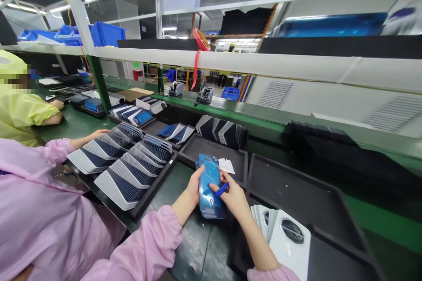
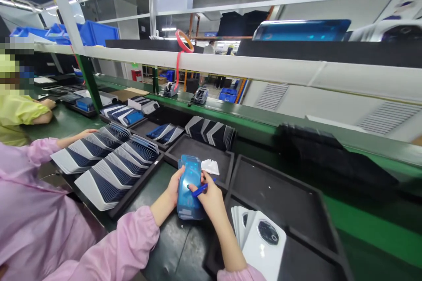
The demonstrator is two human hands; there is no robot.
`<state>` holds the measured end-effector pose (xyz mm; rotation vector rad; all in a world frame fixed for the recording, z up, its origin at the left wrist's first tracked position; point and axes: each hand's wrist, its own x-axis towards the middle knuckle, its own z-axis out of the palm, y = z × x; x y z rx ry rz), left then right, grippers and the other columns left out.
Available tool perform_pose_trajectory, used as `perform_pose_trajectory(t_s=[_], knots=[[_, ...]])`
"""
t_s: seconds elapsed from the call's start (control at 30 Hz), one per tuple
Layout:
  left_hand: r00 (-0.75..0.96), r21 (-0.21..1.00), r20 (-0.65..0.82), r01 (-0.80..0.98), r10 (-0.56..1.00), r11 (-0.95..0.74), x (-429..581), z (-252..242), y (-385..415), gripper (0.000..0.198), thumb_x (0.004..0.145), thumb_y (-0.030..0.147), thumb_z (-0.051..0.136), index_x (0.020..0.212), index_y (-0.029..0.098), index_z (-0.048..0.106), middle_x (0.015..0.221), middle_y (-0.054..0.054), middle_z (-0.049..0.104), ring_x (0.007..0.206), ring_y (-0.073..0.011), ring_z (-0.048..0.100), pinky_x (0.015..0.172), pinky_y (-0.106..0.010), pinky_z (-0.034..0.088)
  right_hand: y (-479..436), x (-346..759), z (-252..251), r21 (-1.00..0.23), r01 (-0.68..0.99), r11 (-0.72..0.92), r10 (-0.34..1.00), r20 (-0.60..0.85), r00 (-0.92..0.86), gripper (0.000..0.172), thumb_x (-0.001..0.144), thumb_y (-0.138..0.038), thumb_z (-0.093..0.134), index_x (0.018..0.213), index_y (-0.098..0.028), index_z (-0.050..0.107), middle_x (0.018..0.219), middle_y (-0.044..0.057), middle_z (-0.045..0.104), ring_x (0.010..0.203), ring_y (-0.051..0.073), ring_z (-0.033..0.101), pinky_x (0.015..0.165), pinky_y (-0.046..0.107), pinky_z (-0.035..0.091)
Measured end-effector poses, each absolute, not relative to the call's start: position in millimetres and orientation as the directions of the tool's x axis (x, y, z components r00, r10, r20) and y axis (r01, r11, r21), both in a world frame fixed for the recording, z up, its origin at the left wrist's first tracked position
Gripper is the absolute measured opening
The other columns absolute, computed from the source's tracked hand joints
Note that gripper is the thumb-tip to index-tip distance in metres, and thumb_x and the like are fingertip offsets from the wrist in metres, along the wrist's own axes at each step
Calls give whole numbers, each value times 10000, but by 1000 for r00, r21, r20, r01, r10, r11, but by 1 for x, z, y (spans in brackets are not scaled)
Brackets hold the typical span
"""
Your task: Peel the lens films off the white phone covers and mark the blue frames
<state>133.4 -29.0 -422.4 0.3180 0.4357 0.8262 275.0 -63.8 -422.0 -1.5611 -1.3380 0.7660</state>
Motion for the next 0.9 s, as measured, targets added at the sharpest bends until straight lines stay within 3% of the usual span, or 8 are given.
perform_pose_trajectory(t_s=[0.13, 0.27, 0.37, 0.47, 0.67, 0.9], knots=[[598, 469, -356, -550, 718, 691, 136, -428, -23, 605, 1048, 600, 479, 1032, 48, 725, 775, -123, 739, 656, -208, 693, 720, -333, 570, -65, 299, -420, -947, 321, -25, 957, 70, 281, 811, 683, -695, 687, 1294, -164, 644, 1077, 144, 789, 930, 327, 783, 858, 441, 638], [583, 485, -399, -520, 707, 703, 145, -431, -24, 524, 1026, 566, 585, 993, 61, 721, 743, -92, 717, 613, -172, 672, 676, -290, 551, -39, 313, -397, -930, 357, -89, 943, 37, 331, 540, 857, -592, 718, 1181, -161, 683, 1001, 109, 768, 888, 278, 753, 824, 423, 624], [606, 473, -406, -502, 684, 724, 153, -431, -27, 535, 1038, 568, 551, 1039, 62, 724, 778, -105, 729, 682, -196, 700, 720, -315, 566, 17, 292, -363, -921, 375, -108, 976, -26, 215, 334, 1028, -468, 673, 1142, -154, 685, 1005, 63, 725, 815, 179, 706, 759, 354, 622], [612, 471, -417, -487, 672, 736, 158, -433, -29, 506, 1047, 539, 520, 1067, 77, 726, 773, -97, 725, 663, -205, 688, 708, -328, 557, 84, 259, -324, -924, 376, -74, 994, -40, 100, 335, 1052, -430, 665, 1237, -150, 661, 1105, 74, 706, 886, 188, 709, 786, 362, 633], [643, 475, -440, -426, 626, 770, 155, -439, -28, 478, 1006, 514, 531, 1027, 79, 729, 735, -114, 706, 589, -210, 646, 659, -335, 526, 150, 250, -284, -883, 468, -28, 991, -87, -103, 333, 1053, -445, 664, 1193, -144, 690, 1119, 80, 723, 935, 201, 725, 835, 390, 640], [671, 456, -374, -468, 640, 757, 160, -443, -27, 416, 919, 550, 608, 897, 157, 744, 738, -111, 688, 601, -218, 649, 626, -349, 530, 146, 319, -321, -623, 762, -177, 973, 3, 229, 325, 1034, -362, 696, 1307, -192, 657, 1357, 112, 638, 1181, 268, 659, 1002, 476, 589]])
